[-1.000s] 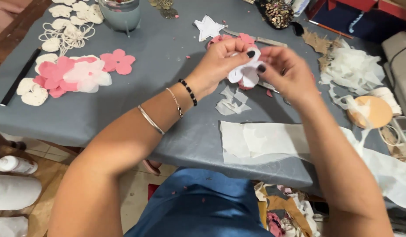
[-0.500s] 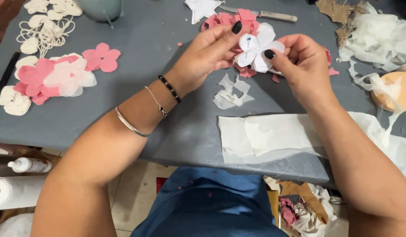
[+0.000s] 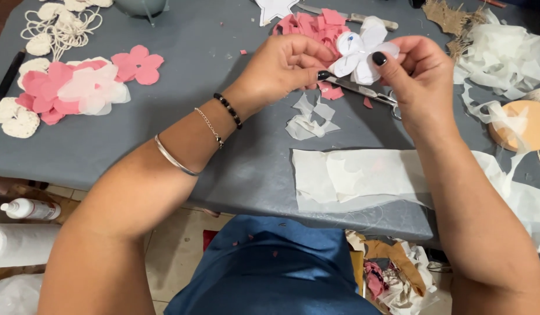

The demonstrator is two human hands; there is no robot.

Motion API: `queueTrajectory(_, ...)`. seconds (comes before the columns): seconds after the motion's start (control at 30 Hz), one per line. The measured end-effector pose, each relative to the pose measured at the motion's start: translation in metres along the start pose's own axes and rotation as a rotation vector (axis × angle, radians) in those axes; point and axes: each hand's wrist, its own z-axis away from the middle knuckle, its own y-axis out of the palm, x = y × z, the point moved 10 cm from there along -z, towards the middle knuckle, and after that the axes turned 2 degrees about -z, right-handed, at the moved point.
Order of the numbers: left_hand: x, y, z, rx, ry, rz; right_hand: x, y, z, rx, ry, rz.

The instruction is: Cutting fabric shapes and assembling them into decorative flowers.

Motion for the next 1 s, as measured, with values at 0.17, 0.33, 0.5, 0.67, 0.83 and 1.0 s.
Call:
queueTrajectory(0.17, 0.0, -0.001, 0.001, -0.008, 0.028, -0.072, 0.001, -0.002, 0.0, 0.0, 0.001, 0.014)
queueTrajectory(0.33, -0.011, -0.004, 0.003, -0.038, 0.11, -0.127, 0.009, -0.001, -0.001, 0.009, -0.038, 0.018)
queueTrajectory(0.5, -0.019, 0.003, 0.003, -0.012, 0.151, -0.085, 0.028, -0.004, 0.007, -0.05, -0.241, 0.271)
queueTrajectory(0.67, -0.028, 0.033, 0.024, 0.107, -0.253, 0.152, 0.091, 0.047, 0.056, 0.009, -1.01, 0.914)
queueTrajectory(0.83, -0.015, 0.03, 0.006, 0.151, 0.121, 0.331, 0.097, 0.08, 0.084, 0.077, -1.369, 1.121)
queueTrajectory(1.0, -0.026, 0.025, 0.01, 0.121, 0.221, 0.37, 0.102, 0.086, 0.081, 0.125, -1.292, 1.14)
